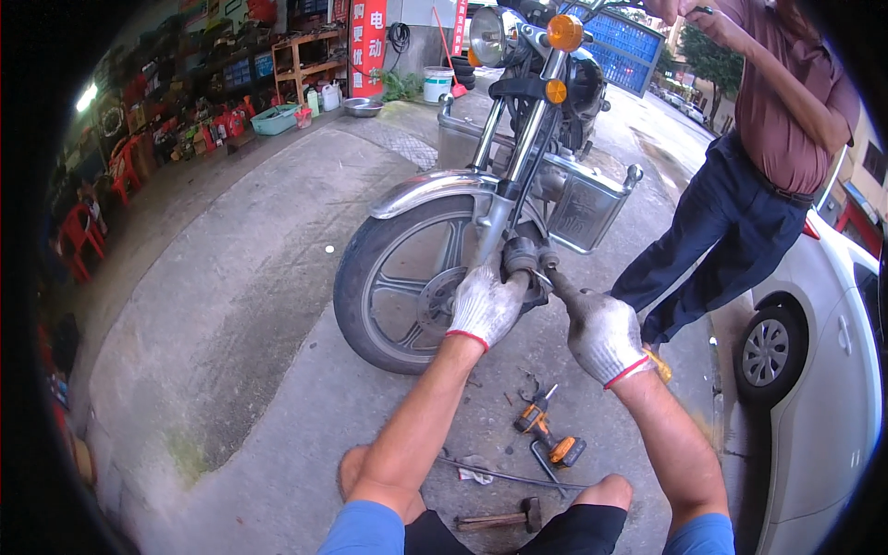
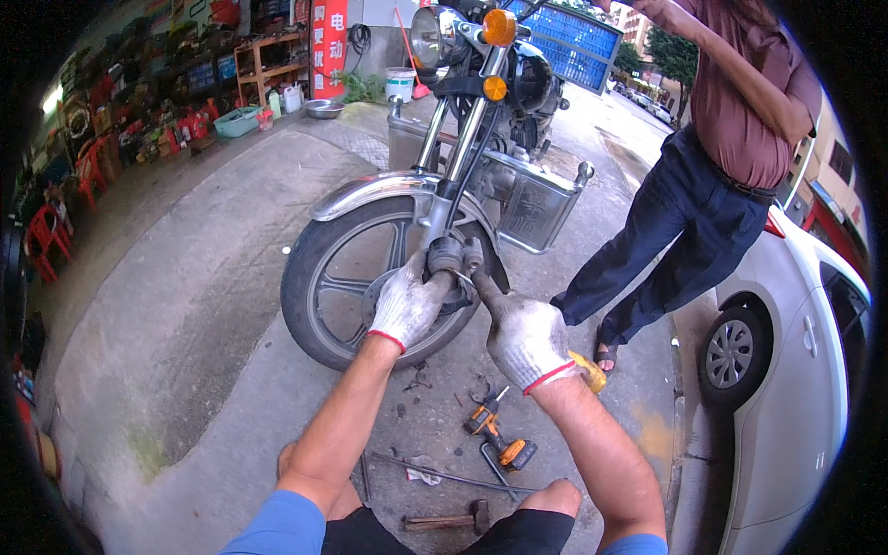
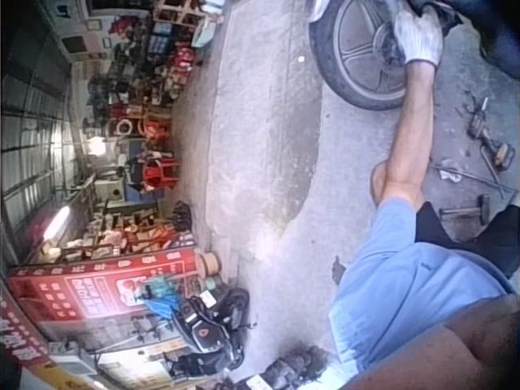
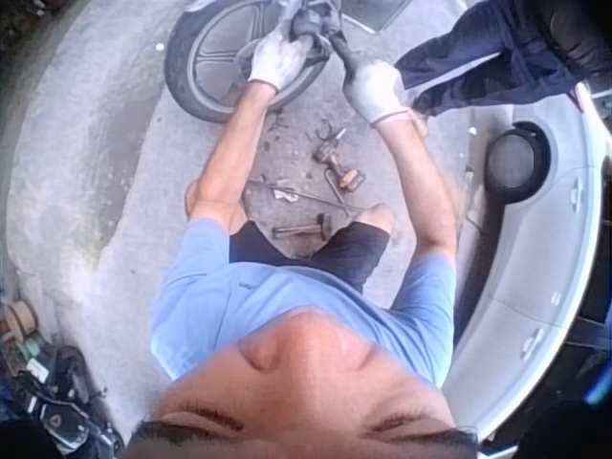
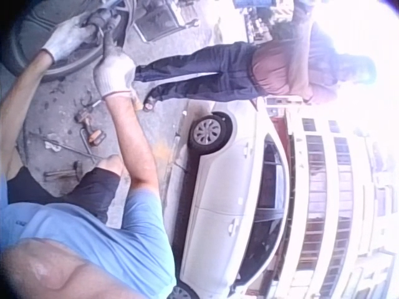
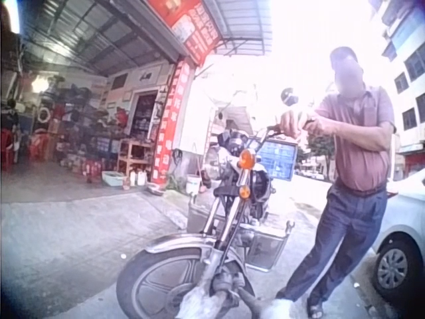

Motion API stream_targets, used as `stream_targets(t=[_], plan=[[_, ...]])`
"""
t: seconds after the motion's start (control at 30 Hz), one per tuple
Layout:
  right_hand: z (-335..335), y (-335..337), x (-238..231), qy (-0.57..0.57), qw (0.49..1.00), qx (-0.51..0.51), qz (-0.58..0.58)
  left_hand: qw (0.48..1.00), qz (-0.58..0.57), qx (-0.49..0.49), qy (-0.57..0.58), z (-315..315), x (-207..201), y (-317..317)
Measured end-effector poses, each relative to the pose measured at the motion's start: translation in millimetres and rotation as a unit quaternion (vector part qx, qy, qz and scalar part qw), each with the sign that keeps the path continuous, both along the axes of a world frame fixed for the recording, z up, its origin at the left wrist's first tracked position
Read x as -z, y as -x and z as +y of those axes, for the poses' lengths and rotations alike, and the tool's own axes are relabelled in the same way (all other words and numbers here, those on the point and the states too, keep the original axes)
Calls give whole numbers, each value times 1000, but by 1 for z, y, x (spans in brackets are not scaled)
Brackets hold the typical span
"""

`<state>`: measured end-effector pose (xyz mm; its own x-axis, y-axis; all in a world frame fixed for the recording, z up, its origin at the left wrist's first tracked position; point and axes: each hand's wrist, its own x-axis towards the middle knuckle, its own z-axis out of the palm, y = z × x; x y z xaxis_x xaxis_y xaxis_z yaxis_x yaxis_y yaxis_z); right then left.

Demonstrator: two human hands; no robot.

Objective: The person removes a brake caliper from a motorcycle wheel using a metal bar and a hammer to strike it, then uses a screwdriver to pry and realign the components.

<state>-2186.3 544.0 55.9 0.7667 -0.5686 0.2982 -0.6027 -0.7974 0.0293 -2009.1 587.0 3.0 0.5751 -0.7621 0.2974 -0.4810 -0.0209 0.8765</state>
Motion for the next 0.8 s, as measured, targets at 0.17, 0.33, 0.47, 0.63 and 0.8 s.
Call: stream_targets(t=[0.17, 0.33, 0.47, 0.63, 0.8], plan=[[-11, 0, 7, -25, 1000, -12, -2, 1000, -3, -17, -16, -2, 1, 0], [-9, -5, 11, 19, 1000, 5, -13, 999, -13, -28, -19, -3, 0, 1], [-10, -7, 21, -3, 999, 10, -33, 999, -19, -39, -24, -5, 3, -1], [-14, -8, 31, -20, 997, 10, -70, 999, -19, -38, -10, -9, 8, -2], [-22, -6, 13, -22, 999, 25, 25, 999, -29, -36, -4, -9, 6, -2]])
